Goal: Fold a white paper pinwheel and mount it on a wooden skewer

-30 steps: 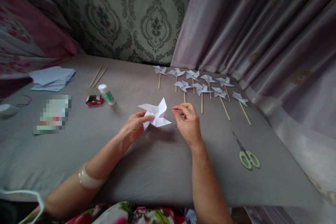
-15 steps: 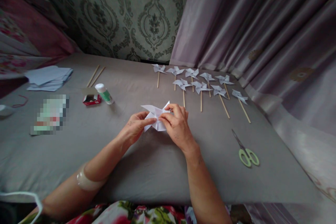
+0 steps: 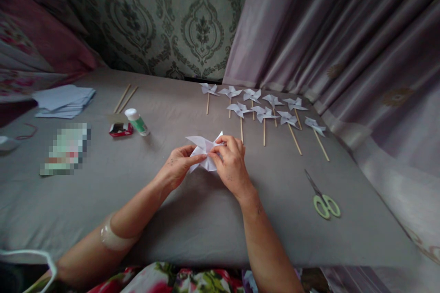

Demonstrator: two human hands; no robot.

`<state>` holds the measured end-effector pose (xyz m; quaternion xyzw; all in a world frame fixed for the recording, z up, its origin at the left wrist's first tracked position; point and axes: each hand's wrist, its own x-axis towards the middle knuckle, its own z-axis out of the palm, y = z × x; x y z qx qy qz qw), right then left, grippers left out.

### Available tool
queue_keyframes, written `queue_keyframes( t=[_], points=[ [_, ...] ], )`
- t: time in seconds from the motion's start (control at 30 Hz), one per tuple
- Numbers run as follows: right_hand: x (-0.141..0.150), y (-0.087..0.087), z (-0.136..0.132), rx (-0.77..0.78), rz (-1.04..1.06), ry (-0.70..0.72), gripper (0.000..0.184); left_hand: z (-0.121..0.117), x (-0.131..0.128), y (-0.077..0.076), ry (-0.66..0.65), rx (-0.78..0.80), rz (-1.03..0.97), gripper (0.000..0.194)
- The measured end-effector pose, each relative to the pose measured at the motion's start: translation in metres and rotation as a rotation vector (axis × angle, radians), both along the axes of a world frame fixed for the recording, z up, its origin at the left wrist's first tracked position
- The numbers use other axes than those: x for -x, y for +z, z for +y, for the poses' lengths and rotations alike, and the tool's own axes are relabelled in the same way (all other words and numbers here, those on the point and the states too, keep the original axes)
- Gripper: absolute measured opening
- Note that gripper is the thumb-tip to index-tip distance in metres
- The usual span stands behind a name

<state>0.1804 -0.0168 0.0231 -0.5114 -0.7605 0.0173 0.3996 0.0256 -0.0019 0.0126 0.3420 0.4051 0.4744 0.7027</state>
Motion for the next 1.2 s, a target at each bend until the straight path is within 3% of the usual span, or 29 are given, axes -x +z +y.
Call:
queue_keyframes(
  t=[0.3, 0.87, 1.2],
  points=[
    [0.003, -0.001, 0.000, -0.006, 0.052, -0.021, 0.006, -0.002, -0.001, 0.001, -0.001, -0.031, -0.006, 0.027],
    [0.009, 0.001, -0.005, -0.047, -0.113, -0.081, 0.007, -0.003, -0.002, 0.002, 0.049, -0.053, 0.042, 0.023],
    [0.019, -0.002, -0.008, -0.032, -0.084, -0.083, 0.006, -0.003, -0.002, 0.003, 0.090, -0.022, 0.062, 0.021]
  ],
)
